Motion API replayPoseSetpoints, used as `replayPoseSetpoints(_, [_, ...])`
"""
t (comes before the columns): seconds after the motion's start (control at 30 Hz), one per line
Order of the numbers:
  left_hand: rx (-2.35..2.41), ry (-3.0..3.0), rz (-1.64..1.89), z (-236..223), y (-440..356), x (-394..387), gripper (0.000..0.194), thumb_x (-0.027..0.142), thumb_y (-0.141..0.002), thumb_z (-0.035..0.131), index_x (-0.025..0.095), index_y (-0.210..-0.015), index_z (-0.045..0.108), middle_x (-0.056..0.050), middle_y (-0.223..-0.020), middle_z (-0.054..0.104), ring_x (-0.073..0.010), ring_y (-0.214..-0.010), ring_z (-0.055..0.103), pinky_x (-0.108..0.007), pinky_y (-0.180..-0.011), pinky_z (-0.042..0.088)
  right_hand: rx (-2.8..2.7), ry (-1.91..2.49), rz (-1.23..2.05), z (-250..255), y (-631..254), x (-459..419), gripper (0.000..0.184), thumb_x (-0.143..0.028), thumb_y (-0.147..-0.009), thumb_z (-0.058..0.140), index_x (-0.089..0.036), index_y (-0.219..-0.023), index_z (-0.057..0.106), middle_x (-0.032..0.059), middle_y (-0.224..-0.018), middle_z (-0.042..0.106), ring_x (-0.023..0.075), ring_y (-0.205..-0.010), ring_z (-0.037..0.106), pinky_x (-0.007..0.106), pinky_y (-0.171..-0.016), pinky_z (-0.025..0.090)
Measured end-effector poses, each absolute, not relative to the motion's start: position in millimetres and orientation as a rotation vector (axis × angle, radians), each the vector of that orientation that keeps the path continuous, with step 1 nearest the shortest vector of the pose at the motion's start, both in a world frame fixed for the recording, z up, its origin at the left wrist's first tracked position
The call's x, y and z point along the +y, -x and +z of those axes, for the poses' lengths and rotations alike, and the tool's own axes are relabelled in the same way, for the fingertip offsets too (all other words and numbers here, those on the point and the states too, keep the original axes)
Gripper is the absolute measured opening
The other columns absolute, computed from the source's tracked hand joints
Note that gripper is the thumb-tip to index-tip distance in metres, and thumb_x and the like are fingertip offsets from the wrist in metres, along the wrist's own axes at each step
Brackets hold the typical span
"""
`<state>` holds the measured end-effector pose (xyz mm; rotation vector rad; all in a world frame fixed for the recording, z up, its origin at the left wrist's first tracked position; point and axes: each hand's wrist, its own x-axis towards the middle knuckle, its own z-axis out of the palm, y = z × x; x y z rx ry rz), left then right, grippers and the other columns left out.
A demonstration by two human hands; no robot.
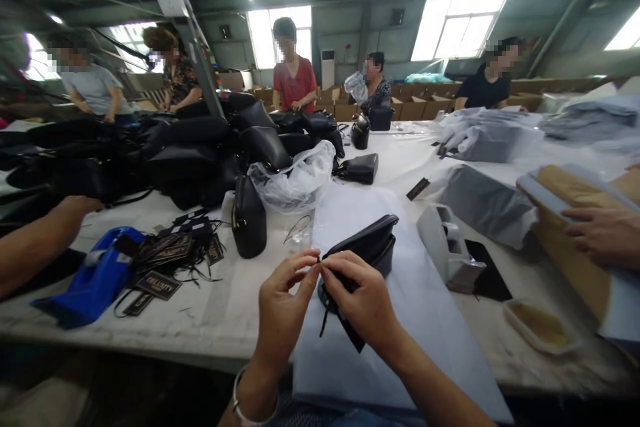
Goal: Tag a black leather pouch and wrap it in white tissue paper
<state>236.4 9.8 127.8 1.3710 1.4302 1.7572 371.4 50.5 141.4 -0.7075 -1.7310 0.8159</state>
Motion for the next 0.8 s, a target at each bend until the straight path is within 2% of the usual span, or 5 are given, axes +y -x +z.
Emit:
replayPoseSetpoints(0.2, [1.454, -1.288, 1.739, 125.4, -234.6, 6.1, 0.018, 0.036, -0.088, 0.068, 0.022, -0.099, 0.072, -0.005, -0.11, 0.072, -0.0194, -0.098, 0.068, -0.029, -0.086, 0.058, -1.731, 0.753, 0.71, 141.1, -372.1, 47.5, 0.013, -0.018, -0.09, 0.062, -0.021, -0.094, 0.073, 0.0052, -0.092, 0.07, 0.016, -0.086, 0.066, 0.027, -0.08, 0.054])
replayPoseSetpoints(0.33, [1.303, -1.166, 1.628, 128.5, -227.3, 2.9, 0.019, 0.038, -0.091, 0.064, 0.02, -0.097, 0.066, -0.004, -0.095, 0.073, -0.0179, -0.092, 0.069, -0.029, -0.087, 0.055, -1.708, 0.814, 0.742, 142.2, -378.6, 50.6, 0.011, -0.023, -0.091, 0.062, -0.022, -0.092, 0.073, 0.0054, -0.093, 0.07, 0.0175, -0.088, 0.066, 0.029, -0.083, 0.055])
replayPoseSetpoints(0.5, [0.88, -0.96, 1.568, 134.9, -218.6, 6.6, 0.033, 0.031, -0.091, 0.065, 0.023, -0.123, 0.059, 0.002, -0.074, 0.065, -0.0134, -0.081, 0.066, -0.029, -0.088, 0.053, -1.612, 0.748, 1.32, 143.5, -402.1, 52.7, 0.031, -0.035, -0.09, 0.065, -0.024, -0.118, 0.068, 0.0077, -0.117, 0.07, 0.022, -0.106, 0.067, 0.036, -0.093, 0.056])
replayPoseSetpoints(0.67, [0.762, -0.763, 1.672, 128.7, -222.3, 15.1, 0.052, 0.024, -0.083, 0.073, 0.032, -0.132, 0.057, -0.002, -0.109, 0.071, -0.0115, -0.085, 0.069, -0.026, -0.085, 0.057, -1.254, 0.514, 1.768, 135.7, -420.3, 47.0, 0.036, -0.034, -0.094, 0.051, -0.023, -0.125, 0.065, 0.0107, -0.135, 0.062, 0.0285, -0.123, 0.059, 0.05, -0.104, 0.049])
replayPoseSetpoints(0.8, [0.894, -0.725, 1.704, 121.2, -229.7, 20.1, 0.054, 0.025, -0.078, 0.079, 0.032, -0.128, 0.061, -0.005, -0.125, 0.069, -0.0199, -0.106, 0.069, -0.022, -0.073, 0.06, -1.209, 0.408, 1.782, 126.5, -421.4, 45.3, 0.043, -0.04, -0.091, 0.048, -0.026, -0.129, 0.063, 0.0088, -0.143, 0.055, 0.0308, -0.133, 0.051, 0.058, -0.111, 0.039])
